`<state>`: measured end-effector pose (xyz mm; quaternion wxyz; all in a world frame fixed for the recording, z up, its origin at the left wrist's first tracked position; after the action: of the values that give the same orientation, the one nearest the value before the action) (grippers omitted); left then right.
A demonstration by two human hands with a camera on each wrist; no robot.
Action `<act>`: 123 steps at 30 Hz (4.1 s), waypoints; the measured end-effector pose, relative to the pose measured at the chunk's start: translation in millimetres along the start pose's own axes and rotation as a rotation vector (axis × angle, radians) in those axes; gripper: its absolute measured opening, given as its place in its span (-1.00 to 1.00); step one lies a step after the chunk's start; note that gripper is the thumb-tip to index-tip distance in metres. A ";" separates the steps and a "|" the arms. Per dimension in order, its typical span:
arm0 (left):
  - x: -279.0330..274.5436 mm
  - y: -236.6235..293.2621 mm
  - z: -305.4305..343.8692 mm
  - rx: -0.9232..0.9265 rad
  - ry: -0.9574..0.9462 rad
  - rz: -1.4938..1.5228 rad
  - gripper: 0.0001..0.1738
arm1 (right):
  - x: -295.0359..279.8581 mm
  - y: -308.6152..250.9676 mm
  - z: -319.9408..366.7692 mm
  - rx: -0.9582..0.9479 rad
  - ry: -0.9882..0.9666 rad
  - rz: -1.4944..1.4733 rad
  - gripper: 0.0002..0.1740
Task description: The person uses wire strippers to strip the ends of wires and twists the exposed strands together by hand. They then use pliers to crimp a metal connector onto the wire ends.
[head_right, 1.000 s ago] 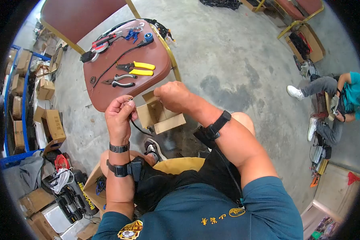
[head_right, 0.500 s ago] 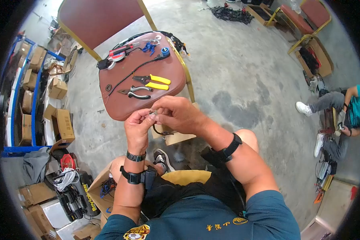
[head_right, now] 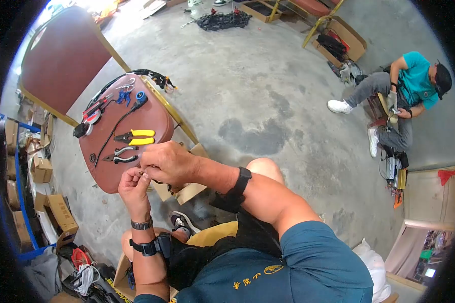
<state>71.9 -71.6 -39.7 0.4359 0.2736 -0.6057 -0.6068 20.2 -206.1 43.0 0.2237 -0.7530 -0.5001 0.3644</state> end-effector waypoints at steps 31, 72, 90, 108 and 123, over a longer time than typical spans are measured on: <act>-6.5 7.2 6.1 -0.007 0.032 -0.108 -0.85 | 10.5 7.2 -4.7 -0.027 -0.165 0.119 -0.81; 9.6 -2.0 -5.5 -0.032 -0.001 -0.162 -0.86 | -7.0 0.2 -23.3 -0.044 -0.171 0.191 -0.90; 34.8 -5.2 1.2 -0.205 -0.207 -0.076 -0.84 | -10.8 15.5 -22.5 0.078 -0.189 0.112 -0.80; 20.4 -8.6 -0.1 -0.187 -0.149 0.002 -0.80 | 11.3 48.9 3.3 0.392 -0.208 -0.474 -0.76; 38.1 -33.1 4.1 -0.245 -0.410 0.182 -0.86 | 20.8 42.8 2.8 0.467 -0.149 -0.472 -0.89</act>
<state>44.0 -106.1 -64.0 0.3867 0.0345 -0.6255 -0.6768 48.1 -204.2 4.4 0.4312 -0.5162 -0.5785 0.4614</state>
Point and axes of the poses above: each hand's wrist, its own z-axis away from the middle knuckle, its own x-axis out of the palm, y = z × x, the point moved 10 cm from there along -z, towards the middle knuckle, and after that the axes turned 9 degrees about -x, right-handed, at the moved point
